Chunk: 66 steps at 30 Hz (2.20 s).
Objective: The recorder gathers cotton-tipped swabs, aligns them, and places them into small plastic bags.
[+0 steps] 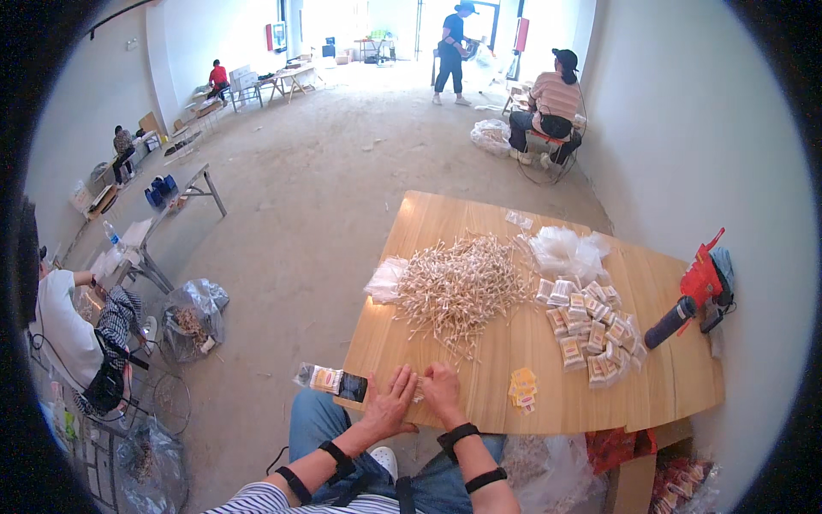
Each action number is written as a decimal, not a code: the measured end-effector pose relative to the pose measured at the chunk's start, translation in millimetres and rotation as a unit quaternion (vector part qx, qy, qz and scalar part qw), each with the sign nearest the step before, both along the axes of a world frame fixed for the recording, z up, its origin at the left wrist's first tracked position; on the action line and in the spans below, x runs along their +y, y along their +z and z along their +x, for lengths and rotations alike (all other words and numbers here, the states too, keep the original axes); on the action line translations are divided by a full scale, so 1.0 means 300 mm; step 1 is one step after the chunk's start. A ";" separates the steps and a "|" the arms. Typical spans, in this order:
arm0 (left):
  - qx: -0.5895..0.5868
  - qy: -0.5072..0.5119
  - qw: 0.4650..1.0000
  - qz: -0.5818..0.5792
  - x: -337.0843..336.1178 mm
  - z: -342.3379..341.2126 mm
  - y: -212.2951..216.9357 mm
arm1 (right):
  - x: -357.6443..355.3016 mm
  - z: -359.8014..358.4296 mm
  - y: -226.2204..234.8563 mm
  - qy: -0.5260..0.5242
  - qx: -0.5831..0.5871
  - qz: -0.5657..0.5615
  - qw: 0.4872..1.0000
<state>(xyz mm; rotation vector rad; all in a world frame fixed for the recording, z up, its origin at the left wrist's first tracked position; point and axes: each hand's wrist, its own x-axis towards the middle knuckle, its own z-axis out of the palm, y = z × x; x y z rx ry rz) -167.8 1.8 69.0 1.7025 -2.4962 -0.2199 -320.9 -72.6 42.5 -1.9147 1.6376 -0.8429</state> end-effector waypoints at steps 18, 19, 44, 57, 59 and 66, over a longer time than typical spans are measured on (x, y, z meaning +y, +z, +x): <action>-0.001 0.009 1.000 -0.009 0.005 -0.013 -0.043 | 0.048 -0.006 -0.010 0.009 0.052 -0.056 0.997; 0.003 0.011 1.000 -0.018 -0.004 -0.010 -0.040 | 0.062 -0.008 0.030 0.019 0.084 -0.022 0.996; 0.004 0.014 0.994 -0.105 0.009 0.037 -0.089 | 0.291 0.096 0.021 0.094 0.271 -0.021 0.958; 0.022 -0.004 0.998 -0.051 -0.015 0.060 -0.094 | 0.266 0.158 0.006 0.013 0.293 -0.027 0.956; 0.037 -0.006 0.996 -0.076 -0.023 0.048 -0.116 | 0.254 0.157 -0.006 0.023 0.270 -0.085 0.959; 0.079 -0.012 0.994 -0.078 -0.023 0.036 -0.102 | 0.254 0.150 -0.026 0.017 0.306 -0.086 0.948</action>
